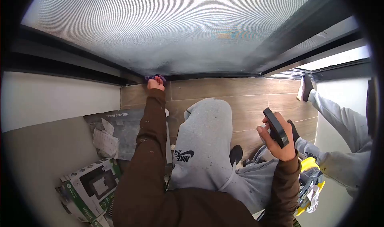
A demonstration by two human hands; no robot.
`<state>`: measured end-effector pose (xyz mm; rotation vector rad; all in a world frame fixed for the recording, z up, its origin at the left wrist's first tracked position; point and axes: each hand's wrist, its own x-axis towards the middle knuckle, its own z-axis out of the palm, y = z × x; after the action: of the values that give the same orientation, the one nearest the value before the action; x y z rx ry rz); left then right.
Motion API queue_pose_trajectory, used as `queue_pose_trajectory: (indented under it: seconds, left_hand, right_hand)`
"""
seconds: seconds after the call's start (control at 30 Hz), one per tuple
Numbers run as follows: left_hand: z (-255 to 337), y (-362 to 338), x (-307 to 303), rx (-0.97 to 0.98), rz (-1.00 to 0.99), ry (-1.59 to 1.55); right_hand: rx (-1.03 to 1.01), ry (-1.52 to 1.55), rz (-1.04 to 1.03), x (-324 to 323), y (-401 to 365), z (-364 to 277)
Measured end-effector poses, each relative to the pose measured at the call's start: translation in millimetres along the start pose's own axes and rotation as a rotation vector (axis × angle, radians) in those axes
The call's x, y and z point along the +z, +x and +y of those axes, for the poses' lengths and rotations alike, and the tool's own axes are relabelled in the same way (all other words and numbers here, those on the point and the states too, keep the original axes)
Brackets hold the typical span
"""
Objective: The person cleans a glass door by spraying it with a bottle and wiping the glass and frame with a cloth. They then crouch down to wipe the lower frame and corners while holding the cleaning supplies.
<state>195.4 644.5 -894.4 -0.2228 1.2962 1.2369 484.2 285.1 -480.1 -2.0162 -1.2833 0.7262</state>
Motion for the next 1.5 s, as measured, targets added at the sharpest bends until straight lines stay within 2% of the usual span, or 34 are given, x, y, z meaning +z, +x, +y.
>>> queue_pose_trajectory:
  seconds: [0.07, 0.1, 0.17, 0.23, 0.27, 0.33, 0.4, 0.5, 0.57, 0.6, 0.63, 0.7, 0.77, 0.87, 0.97, 1.07, 1.13, 1.2, 1.23, 1.3, 1.4, 1.43, 1.5]
  left_hand:
    - [13.5, -0.2, 8.5, -0.072, 0.022, -0.059]
    - [19.8, -1.7, 8.2, -0.005, -0.019, 0.002]
    - [51.0, -46.9, 20.4, 0.132, -0.163, 0.018]
    - [85.4, -153.9, 51.1, 0.493, -0.170, 0.026]
    - [99.3, -199.1, 60.6, 0.810, -0.271, 0.057]
    - [122.8, -289.9, 99.1, 1.150, -0.322, 0.049]
    - [128.7, -330.5, 126.9, 1.509, -0.285, 0.305]
    - [106.0, -327.4, 145.3, 1.718, -0.270, 0.395]
    - [84.2, -280.1, 126.4, 2.046, -0.346, 0.598]
    - [63.5, -258.7, 107.5, 1.989, -0.456, 0.699]
    - [49.4, -227.9, 98.4, 2.247, -0.453, 0.662]
    - [15.9, -155.0, 44.1, 2.046, -0.499, 0.932]
    - [-12.5, -123.4, -1.8, 1.322, -0.501, 0.917]
    - [-1.2, -118.7, -39.9, 0.702, -0.229, 0.713]
    - [33.1, -135.5, -62.8, 0.568, -0.168, 0.366]
    - [88.6, -165.8, -45.5, 0.807, 0.033, 0.181]
    - [137.3, -216.5, -12.6, 0.694, -0.063, -0.019]
    - [172.3, -216.1, 13.1, 0.945, -0.179, -0.155]
    - [180.9, -228.2, 29.3, 1.084, -0.173, -0.060]
    - [185.9, -253.2, 56.9, 1.347, -0.158, 0.142]
    - [163.1, -263.0, 68.9, 1.614, 0.149, 0.466]
    - [152.8, -240.3, 59.7, 1.545, 0.196, 0.560]
    - [115.5, -193.9, 54.1, 1.474, 0.049, 0.164]
  right_hand:
    - [0.021, 0.000, -0.004, -0.7, -0.5, -4.0]
    - [0.028, -0.024, -0.013, -1.2, -1.7, -3.8]
    - [0.033, 0.020, -0.010, 0.0, -2.9, 0.2]
    - [0.036, 0.042, -0.011, -0.2, -4.0, 1.6]
    - [0.032, 0.043, -0.015, -0.7, -2.4, 1.2]
    - [0.041, 0.046, -0.039, -0.9, -2.2, 0.1]
    - [0.051, 0.048, -0.070, -0.9, 0.4, -2.5]
    - [0.036, 0.080, -0.086, -1.2, 1.1, -7.4]
    - [-0.008, 0.081, -0.052, -0.9, -1.0, -5.8]
    - [-0.040, 0.087, -0.046, 0.8, -0.3, -5.5]
    - [-0.038, 0.074, -0.045, 0.7, 0.0, -5.7]
    - [-0.021, 0.049, -0.041, -2.5, -3.6, -7.4]
    - [0.016, 0.059, -0.061, -4.7, -6.6, -11.3]
    - [0.039, 0.025, -0.070, -6.1, -7.9, -13.5]
    - [0.004, 0.012, -0.052, -4.6, -8.7, -16.5]
    - [-0.002, 0.007, -0.062, -1.7, -9.7, -16.5]
    - [0.004, -0.005, -0.074, -1.2, -9.8, -19.0]
    - [-0.017, -0.022, -0.080, 0.2, -9.6, -19.3]
    - [-0.014, -0.018, -0.086, 1.1, -9.6, -18.1]
    - [-0.013, -0.013, -0.102, 2.7, -6.8, -16.6]
    - [0.003, -0.002, -0.119, 1.8, -7.5, -16.3]
    - [0.021, 0.006, -0.122, 2.0, -8.0, -15.4]
    - [0.000, 0.013, -0.124, -2.1, -7.7, -20.5]
